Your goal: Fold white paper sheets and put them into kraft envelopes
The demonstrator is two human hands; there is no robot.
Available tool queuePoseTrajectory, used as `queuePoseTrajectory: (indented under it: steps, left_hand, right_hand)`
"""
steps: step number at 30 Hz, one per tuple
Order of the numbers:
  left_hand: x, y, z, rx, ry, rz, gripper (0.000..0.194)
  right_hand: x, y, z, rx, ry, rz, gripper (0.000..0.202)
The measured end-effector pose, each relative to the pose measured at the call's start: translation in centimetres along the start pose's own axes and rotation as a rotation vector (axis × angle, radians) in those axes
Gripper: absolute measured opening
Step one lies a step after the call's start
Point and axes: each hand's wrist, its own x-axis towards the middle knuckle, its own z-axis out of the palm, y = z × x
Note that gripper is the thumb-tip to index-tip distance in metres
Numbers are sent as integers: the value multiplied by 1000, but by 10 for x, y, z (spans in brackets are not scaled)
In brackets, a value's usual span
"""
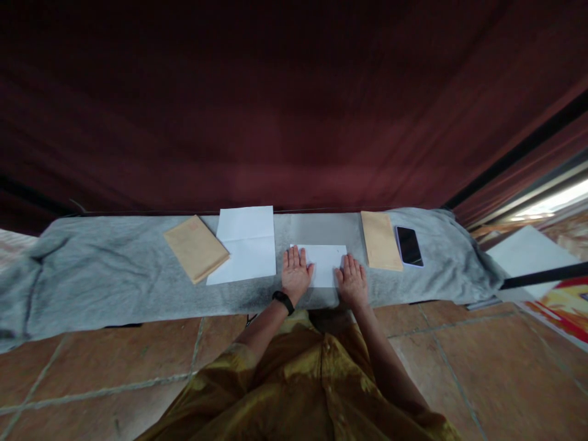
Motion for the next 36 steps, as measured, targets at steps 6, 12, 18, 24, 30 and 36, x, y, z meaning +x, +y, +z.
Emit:
queuePoseTrajectory:
  steps: [6, 12, 18, 24, 30, 36]
  left_hand:
    - [0, -1, 1, 23, -5, 21, 63]
    - [0, 0, 0, 35, -11, 4, 64]
    - [-2, -1, -3, 26, 6, -5, 63]
    - [-5, -8, -5, -10, 45, 33, 61]
    - [-9, -14, -5, -80, 70, 49, 60]
    - [-30, -24, -5, -172, 100, 30, 62]
  right_hand:
    - [-6, 8, -5, -20, -16, 30, 55]
    - [-11, 4, -12, 53, 23, 31, 54]
    - [-22, -36, -15, 128, -41, -146, 55]
    - [-32, -53, -17, 97, -75, -167, 51]
    - [-38, -35, -24, 57, -45, -101, 53]
    - [-44, -23, -24, 54, -23, -33, 57]
